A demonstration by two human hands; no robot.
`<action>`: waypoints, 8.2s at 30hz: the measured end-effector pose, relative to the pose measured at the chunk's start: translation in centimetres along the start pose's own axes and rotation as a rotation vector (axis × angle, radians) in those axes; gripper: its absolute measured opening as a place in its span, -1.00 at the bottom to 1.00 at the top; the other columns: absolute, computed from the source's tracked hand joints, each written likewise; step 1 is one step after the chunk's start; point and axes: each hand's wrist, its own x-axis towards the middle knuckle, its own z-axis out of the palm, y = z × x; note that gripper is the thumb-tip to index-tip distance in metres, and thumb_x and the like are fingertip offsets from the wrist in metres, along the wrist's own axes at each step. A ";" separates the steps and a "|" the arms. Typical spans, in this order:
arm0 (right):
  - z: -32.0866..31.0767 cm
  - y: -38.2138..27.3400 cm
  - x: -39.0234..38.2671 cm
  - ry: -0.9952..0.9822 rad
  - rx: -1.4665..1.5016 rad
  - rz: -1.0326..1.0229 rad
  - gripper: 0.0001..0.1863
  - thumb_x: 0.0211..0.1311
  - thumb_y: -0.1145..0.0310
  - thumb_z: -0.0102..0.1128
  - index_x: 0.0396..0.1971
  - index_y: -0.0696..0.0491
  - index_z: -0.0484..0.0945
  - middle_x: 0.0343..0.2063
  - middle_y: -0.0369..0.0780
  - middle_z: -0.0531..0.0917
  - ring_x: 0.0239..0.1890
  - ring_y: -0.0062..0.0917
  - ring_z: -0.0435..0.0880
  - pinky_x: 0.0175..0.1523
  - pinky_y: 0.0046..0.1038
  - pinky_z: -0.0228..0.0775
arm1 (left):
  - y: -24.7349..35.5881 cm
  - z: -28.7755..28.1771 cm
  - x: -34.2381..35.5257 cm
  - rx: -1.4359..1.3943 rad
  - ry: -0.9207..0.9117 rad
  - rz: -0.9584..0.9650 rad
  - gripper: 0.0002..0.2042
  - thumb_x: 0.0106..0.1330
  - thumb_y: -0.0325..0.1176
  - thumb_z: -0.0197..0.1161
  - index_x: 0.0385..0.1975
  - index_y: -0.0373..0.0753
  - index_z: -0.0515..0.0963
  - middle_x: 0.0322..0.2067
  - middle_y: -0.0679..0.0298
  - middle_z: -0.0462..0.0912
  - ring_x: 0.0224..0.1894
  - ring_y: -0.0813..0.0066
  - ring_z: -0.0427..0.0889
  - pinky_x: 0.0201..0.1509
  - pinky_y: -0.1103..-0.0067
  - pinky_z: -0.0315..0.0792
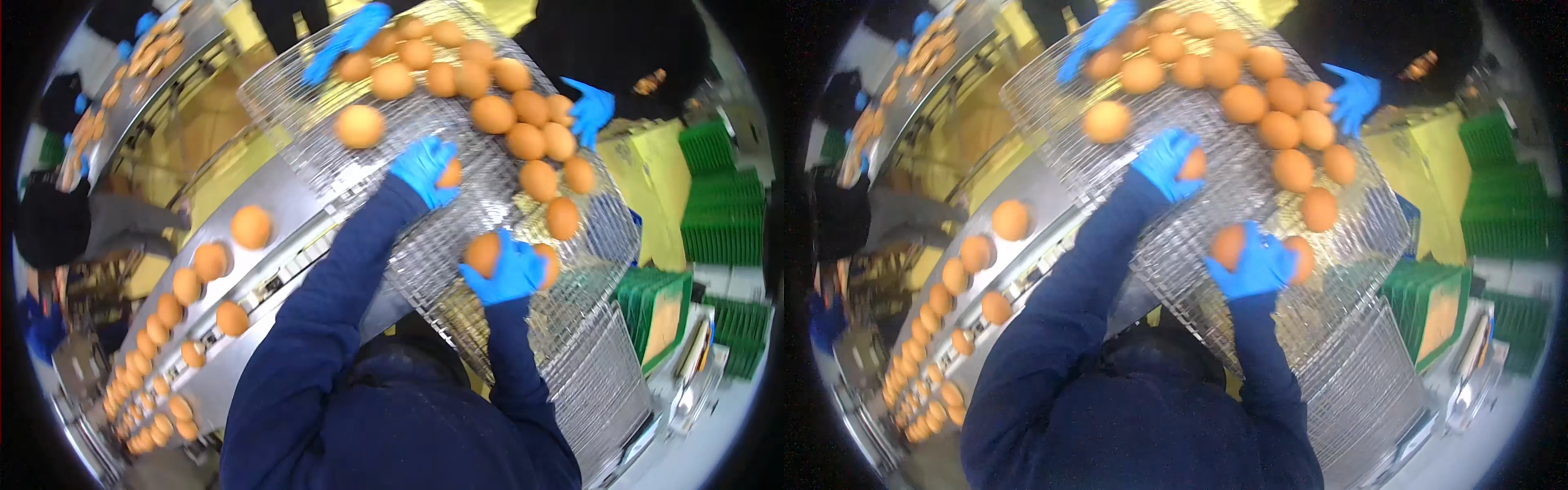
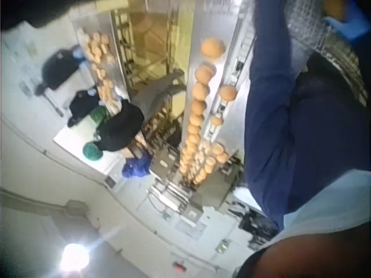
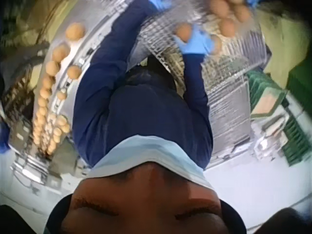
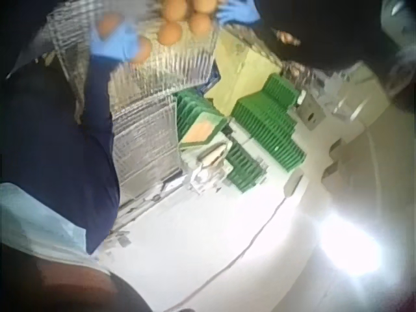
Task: The person sorts bread rolls by moving them from a conveyor belt onto a metal wire rack.
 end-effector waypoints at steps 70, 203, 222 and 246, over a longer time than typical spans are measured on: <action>0.1 9.4 3.3 0.072 -0.111 -0.003 -0.12 -0.46 -0.26 0.44 -0.10 0.06 0.55 0.20 0.10 0.25 0.21 0.04 0.19 0.31 0.03 -0.11 | 0.0 -8.3 -5.6 0.336 -0.044 -0.303 -0.14 -0.38 0.34 0.37 -0.11 -0.25 0.53 0.21 -0.14 0.20 0.29 -0.16 0.07 0.29 -0.07 -0.05; 6.9 -10.4 -13.0 -0.001 1.099 -0.319 -0.79 0.23 0.52 0.09 -0.14 0.16 0.56 -0.26 -0.20 0.59 -0.22 -0.56 0.60 -0.20 -0.50 0.49 | 4.6 -10.6 -26.9 -0.037 0.204 -0.215 -0.33 0.00 -0.16 0.40 0.19 -0.05 0.35 0.15 -0.05 0.26 0.15 -0.07 0.32 0.21 0.23 0.28; 3.1 6.5 17.6 0.127 0.156 -0.293 0.06 -0.38 -0.22 0.45 0.23 -0.08 0.28 0.20 -0.06 0.32 0.26 0.03 0.17 0.31 0.08 -0.08 | 1.8 -6.9 -2.3 0.118 0.285 -0.355 -0.20 -0.03 -0.01 0.41 0.18 -0.35 0.29 0.17 -0.16 0.22 0.23 -0.13 0.19 0.31 0.16 0.09; 1.5 0.0 6.9 0.056 0.228 -0.549 -0.15 -0.52 -0.23 0.49 -0.15 0.04 0.59 0.32 0.15 0.00 0.30 0.27 -0.14 0.27 0.24 -0.14 | 0.9 -9.2 -15.8 -0.053 0.329 -0.442 -0.30 -0.24 0.13 0.50 -0.15 -0.25 0.52 0.07 -0.14 0.28 0.08 -0.08 0.32 0.15 0.16 0.27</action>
